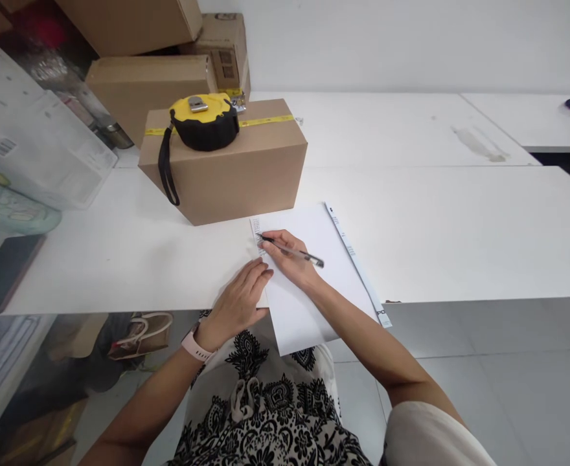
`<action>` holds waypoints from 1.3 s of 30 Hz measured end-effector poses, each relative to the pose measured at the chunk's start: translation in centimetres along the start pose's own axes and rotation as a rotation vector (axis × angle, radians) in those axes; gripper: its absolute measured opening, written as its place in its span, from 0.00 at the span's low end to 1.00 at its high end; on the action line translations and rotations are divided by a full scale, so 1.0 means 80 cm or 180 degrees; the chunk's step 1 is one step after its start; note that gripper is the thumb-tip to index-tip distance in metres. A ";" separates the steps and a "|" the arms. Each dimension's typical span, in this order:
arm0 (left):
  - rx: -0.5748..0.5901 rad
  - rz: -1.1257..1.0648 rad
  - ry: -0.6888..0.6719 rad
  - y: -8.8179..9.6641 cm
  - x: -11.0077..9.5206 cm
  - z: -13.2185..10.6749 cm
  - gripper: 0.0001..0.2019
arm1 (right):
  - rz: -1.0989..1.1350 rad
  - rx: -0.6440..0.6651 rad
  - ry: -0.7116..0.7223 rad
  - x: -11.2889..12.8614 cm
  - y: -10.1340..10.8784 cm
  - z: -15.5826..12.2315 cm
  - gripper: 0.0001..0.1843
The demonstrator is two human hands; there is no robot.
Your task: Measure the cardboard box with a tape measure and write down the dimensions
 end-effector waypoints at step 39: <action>0.0033 0.0181 -0.0071 -0.001 -0.003 0.000 0.36 | -0.0827 -0.0096 0.0437 0.005 -0.008 -0.005 0.13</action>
Point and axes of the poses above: each hand's wrist, its own z-axis towards the middle knuckle, its own y-axis out of the back of the hand, x = y × z, the point moved 9 cm from there along z, towards the middle knuckle, and after that the axes turned 1 degree about -x, right-handed, at the moved point
